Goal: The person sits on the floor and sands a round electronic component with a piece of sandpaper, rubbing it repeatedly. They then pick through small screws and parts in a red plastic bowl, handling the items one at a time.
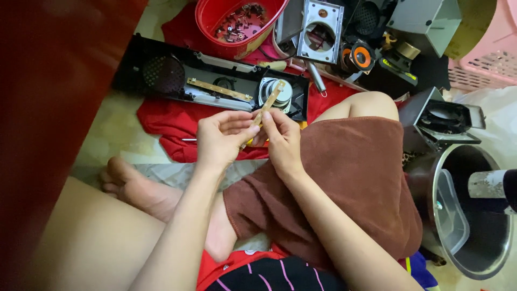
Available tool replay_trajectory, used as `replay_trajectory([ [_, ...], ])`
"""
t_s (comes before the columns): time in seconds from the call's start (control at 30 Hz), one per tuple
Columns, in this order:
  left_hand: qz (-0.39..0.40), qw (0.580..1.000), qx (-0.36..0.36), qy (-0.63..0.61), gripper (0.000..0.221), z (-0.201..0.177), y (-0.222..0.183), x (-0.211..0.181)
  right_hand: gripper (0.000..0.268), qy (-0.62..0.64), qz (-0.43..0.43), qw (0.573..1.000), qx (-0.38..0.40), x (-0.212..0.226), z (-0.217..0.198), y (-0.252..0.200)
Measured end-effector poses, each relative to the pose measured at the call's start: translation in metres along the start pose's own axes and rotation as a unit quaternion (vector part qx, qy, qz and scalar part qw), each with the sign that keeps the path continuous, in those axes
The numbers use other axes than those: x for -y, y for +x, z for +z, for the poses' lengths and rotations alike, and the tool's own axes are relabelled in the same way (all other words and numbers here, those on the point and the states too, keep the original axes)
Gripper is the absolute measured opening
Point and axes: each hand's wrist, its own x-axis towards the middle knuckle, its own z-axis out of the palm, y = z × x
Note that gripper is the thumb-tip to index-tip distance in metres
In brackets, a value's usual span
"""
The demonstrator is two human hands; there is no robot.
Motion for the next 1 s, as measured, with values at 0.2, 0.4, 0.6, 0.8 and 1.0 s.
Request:
replay_trajectory([
  [0.2, -0.08, 0.991, -0.012, -0.109, 0.023, 0.001, -0.002, -0.012, 0.024, 0.072, 0.092, 0.993, -0.025, -0.018, -0.008, 0.007],
  [0.4, -0.129, 0.979, -0.005, -0.157, 0.028, -0.002, -0.003, -0.008, 0.024, 0.106, 0.111, 0.987, -0.042, -0.008, -0.005, 0.007],
  [0.6, -0.129, 0.98, -0.025, -0.15, 0.027, -0.003, -0.005, -0.01, 0.024, 0.108, 0.104, 0.988, -0.036, -0.013, -0.007, 0.007],
  [0.8, -0.109, 0.982, -0.003, -0.154, 0.034, -0.002, -0.005, -0.006, 0.024, 0.105, 0.097, 0.989, -0.042, -0.013, -0.005, 0.007],
  [1.0, -0.147, 0.977, 0.01, -0.154, 0.033, -0.004, -0.003, -0.002, 0.022, 0.08, 0.094, 0.991, -0.052, -0.003, -0.002, 0.005],
])
